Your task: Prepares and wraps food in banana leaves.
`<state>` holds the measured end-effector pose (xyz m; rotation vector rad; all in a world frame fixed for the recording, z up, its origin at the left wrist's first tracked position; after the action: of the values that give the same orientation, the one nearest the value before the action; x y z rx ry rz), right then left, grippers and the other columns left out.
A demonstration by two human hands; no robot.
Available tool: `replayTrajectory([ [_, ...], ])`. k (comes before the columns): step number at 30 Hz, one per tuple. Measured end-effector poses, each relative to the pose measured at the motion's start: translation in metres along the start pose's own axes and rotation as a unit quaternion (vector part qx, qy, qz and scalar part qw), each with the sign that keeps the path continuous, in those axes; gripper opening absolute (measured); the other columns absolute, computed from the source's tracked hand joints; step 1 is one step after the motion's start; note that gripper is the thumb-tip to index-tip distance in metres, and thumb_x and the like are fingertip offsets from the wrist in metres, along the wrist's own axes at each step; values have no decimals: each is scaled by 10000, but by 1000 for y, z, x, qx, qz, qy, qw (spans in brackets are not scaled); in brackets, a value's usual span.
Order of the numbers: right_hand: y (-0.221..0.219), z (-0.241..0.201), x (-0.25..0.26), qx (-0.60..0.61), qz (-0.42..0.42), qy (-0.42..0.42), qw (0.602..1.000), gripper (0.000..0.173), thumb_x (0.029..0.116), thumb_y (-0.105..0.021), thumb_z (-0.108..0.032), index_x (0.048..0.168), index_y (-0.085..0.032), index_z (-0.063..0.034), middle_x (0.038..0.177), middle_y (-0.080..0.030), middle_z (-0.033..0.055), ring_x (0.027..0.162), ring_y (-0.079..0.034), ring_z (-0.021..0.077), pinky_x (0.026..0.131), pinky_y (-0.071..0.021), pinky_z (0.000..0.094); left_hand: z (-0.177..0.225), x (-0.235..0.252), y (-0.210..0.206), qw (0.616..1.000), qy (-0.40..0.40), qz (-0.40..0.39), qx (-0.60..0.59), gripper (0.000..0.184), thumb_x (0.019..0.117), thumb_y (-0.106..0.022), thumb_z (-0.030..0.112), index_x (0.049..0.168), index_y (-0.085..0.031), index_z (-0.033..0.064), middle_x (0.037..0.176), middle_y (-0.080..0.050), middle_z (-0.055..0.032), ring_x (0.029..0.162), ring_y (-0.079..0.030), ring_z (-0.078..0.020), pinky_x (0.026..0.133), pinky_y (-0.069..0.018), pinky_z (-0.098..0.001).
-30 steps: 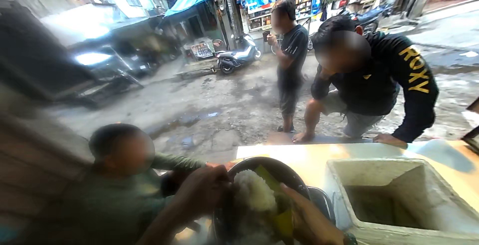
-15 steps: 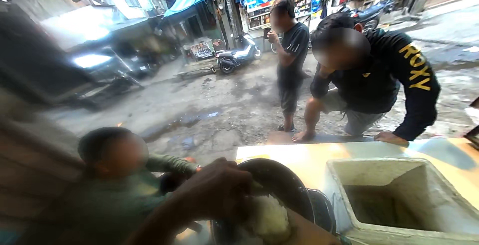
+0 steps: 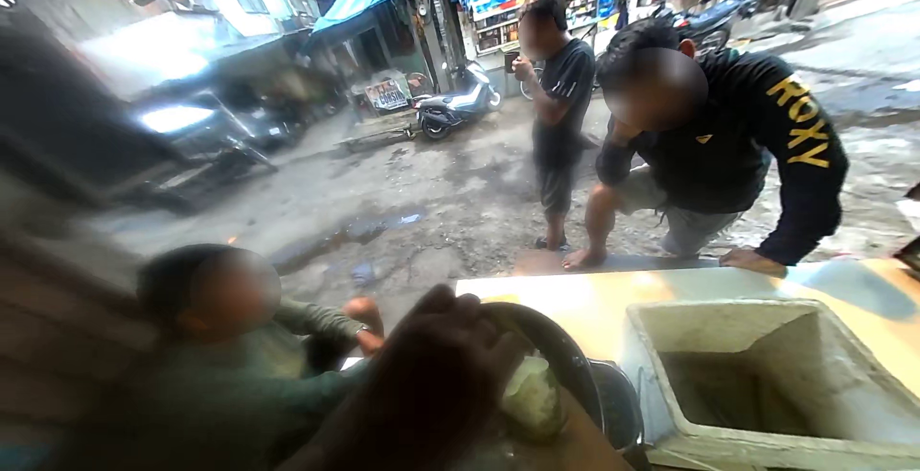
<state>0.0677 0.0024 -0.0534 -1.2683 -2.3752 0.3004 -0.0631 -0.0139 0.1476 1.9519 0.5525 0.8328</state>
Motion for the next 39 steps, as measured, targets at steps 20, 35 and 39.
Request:
replayTrajectory([
  [20, 2, -5, 4, 34, 117, -61, 991, 651, 747, -825, 59, 1298, -479, 47, 1130, -730, 143, 895, -744, 237, 747, -638, 363, 7, -62, -22, 979, 191, 78, 12, 261, 1020, -579, 314, 998, -808, 190, 874, -773, -21, 803, -750, -239, 692, -603, -412],
  [35, 1, 0, 2, -181, 131, -82, 971, 969, 674, -860, -31, 1475, -327, 86, 1223, -649, 114, 1052, -669, 58, 884, -581, 238, 71, -94, -55, 957, 218, -75, -176, 289, 975, -572, 36, 1205, -748, 45, 1019, -777, -94, 905, -759, -266, 792, -605, -395],
  [39, -1, 4, 0, -271, 83, -85, 955, 974, 706, -873, -153, 1475, -337, 114, 1194, -680, 131, 1064, -674, 74, 950, -555, 265, 76, -97, -59, 955, 230, -72, -173, 281, 973, -576, 46, 1194, -749, 47, 977, -776, -89, 865, -758, -260, 761, -603, -394],
])
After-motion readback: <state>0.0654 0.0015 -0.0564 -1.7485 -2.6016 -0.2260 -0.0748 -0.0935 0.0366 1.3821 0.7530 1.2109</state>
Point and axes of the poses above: each hand's wrist, its own x-axis towards the middle knuckle, its own y-axis out of the back of the hand, z = x × y, the point moved 3 cm from there along x, towards the middle knuckle
